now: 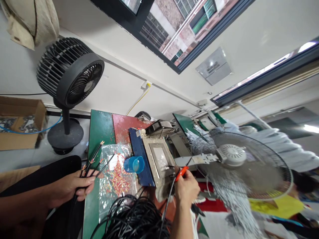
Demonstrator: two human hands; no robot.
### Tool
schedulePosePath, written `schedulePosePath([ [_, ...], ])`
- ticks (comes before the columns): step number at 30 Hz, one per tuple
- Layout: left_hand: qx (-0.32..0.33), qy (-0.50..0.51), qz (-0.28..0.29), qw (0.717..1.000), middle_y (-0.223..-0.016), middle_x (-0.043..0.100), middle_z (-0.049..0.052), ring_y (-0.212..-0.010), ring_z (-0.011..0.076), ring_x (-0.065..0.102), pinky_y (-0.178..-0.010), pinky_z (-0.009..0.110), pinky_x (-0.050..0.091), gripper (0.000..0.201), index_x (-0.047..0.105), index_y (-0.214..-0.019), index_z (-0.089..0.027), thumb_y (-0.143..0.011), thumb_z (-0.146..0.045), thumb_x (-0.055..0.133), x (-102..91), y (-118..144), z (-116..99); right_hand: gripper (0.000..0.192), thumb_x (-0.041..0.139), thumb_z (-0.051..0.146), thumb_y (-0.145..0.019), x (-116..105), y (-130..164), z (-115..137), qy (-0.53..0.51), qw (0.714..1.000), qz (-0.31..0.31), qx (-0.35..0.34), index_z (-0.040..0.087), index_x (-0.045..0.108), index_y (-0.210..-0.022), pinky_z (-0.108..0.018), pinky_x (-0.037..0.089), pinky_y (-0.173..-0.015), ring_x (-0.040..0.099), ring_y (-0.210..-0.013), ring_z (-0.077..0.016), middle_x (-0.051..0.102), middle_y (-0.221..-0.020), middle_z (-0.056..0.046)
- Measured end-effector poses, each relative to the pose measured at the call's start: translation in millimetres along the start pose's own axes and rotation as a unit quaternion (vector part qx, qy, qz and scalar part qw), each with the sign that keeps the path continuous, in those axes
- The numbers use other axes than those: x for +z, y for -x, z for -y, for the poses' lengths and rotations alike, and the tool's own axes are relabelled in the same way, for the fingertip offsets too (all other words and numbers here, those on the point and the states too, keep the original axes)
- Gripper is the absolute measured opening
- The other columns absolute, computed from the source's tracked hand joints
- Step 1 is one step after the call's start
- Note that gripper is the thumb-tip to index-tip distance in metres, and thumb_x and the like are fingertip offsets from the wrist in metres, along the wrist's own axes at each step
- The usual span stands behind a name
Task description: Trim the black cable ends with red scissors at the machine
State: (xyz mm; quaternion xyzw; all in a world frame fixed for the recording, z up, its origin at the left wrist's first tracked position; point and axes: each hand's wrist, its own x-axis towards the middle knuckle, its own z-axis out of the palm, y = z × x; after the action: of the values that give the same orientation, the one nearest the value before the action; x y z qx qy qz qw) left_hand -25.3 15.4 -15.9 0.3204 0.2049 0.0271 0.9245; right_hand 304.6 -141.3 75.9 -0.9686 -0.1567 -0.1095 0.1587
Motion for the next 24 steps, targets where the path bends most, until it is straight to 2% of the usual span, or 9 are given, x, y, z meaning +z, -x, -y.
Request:
schedulePosePath([
  [11,0.001,0.002,0.001,1.0,-0.064,0.048,-0.003,-0.047,0.0027,0.028,-0.047,0.02,0.025,0.039,0.05,-0.108,-0.014,-0.078,-0.037,0.058,-1.4,-0.5,0.9,0.048,0.05,0.057,-0.069,3.7,-1.7,-5.6,0.004,1.0,0.0,0.001,0.017,0.07,-0.086,-0.028,0.033,-0.054,0.054,-0.062,-0.0231,0.061,-0.059,-0.008],
  [24,-0.001,0.005,-0.002,1.0,-0.064,0.049,-0.003,-0.048,0.0026,0.028,-0.047,0.02,0.025,0.038,0.049,-0.107,-0.014,-0.079,-0.037,0.057,-1.8,0.3,1.6,0.046,0.052,0.057,-0.067,1.8,-2.3,-2.4,-0.006,1.0,-0.007,0.01,0.017,0.07,-0.085,-0.03,0.033,-0.055,0.05,-0.058,-0.0224,0.057,-0.054,-0.006],
])
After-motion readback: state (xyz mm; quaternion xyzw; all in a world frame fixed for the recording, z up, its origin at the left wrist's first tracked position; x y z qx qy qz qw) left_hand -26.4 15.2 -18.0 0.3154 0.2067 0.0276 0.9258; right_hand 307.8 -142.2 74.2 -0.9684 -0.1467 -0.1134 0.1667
